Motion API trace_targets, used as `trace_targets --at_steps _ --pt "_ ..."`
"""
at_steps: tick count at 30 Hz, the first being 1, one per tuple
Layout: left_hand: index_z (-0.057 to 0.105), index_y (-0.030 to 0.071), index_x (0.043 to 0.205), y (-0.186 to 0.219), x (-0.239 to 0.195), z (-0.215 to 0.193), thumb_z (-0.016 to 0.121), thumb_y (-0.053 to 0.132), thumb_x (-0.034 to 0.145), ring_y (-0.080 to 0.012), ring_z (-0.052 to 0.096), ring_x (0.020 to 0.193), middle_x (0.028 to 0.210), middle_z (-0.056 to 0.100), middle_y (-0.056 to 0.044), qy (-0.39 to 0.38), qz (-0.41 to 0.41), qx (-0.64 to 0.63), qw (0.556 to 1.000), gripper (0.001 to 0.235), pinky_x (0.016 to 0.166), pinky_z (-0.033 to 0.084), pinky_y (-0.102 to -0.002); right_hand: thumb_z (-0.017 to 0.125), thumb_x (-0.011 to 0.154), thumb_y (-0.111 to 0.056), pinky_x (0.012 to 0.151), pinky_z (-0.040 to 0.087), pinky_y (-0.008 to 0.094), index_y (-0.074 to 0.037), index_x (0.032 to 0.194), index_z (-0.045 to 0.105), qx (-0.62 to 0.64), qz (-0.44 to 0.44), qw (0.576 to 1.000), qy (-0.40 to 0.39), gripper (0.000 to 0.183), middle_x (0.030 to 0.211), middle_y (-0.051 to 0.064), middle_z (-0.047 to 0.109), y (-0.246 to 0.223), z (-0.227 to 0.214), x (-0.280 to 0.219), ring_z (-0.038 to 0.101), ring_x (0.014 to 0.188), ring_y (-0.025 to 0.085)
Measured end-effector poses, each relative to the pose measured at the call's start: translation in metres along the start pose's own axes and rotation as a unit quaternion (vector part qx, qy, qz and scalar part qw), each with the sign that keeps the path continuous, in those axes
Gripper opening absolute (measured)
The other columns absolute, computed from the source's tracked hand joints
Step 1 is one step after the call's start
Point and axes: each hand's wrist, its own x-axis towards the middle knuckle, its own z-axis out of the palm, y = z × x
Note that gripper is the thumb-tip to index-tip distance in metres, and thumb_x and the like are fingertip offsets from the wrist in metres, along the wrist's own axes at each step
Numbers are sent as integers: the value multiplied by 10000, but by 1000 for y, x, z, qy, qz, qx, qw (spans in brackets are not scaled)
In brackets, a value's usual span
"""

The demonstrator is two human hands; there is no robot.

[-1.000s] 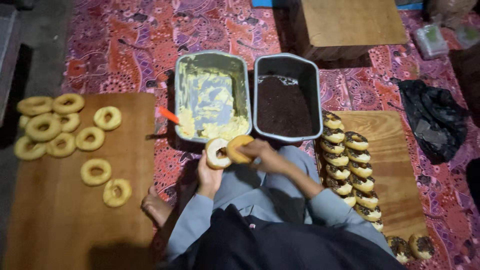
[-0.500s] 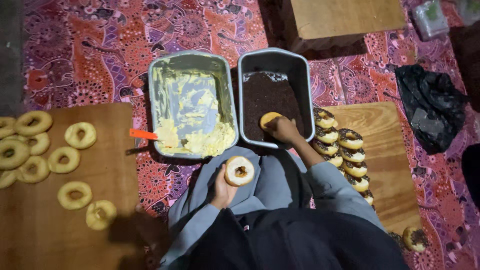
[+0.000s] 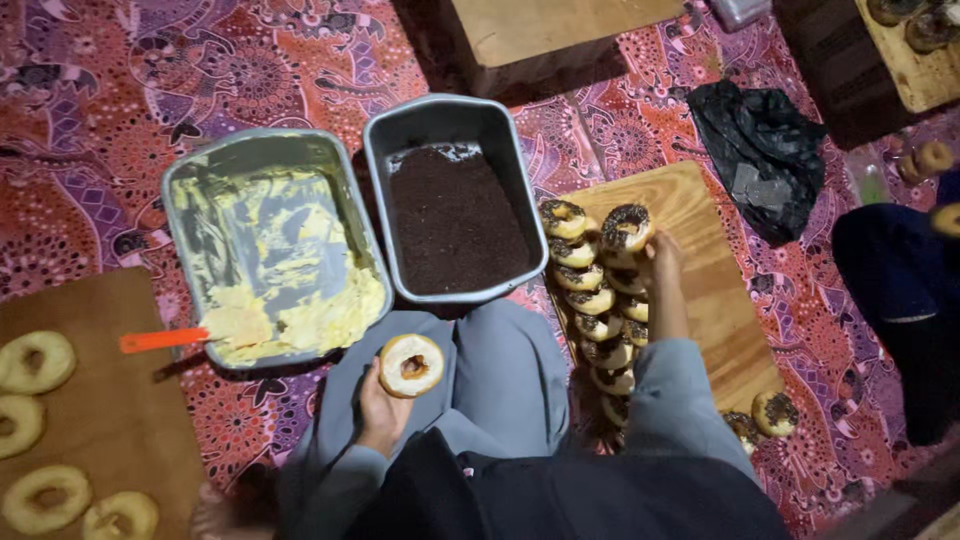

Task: The person sits on the floor and repeatedly picks up plain donuts, scoops a yellow filling into the center hole with a small spatula, and places the filled donuts onto a wooden board. The process continues with multiple donuts until the end of the clip.

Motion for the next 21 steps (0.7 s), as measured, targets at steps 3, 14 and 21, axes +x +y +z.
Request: trace_targets --at_steps 3,14,21 --pt "495 -35 1430 2 5 20 339 431 1056 -369 523 1353 1446 555 -214 -5 -25 -1 1000 618 1157 373 -557 638 775 -22 627 571 442 -168 1155 604 -136 13 983 118 408 1006 144 679 2 9 35 695 853 301" --pt "486 53 1454 5 12 46 399 492 993 -437 562 1272 1420 575 -204 -78 -163 36 983 642 984 461 -697 574 924 -98 673 565 451 -90 1301 714 -658 -27 752 1 401 909 304 769 0 64 -28 714 728 304" --pt "429 152 1408 -31 45 60 470 438 1081 -390 534 1308 1406 538 -116 -97 -149 133 975 436 1049 469 -609 592 964 -255 1098 470 413 17 1380 605 -105 377 758 -521 497 1381 192 626 90 159 -176 597 1278 288"
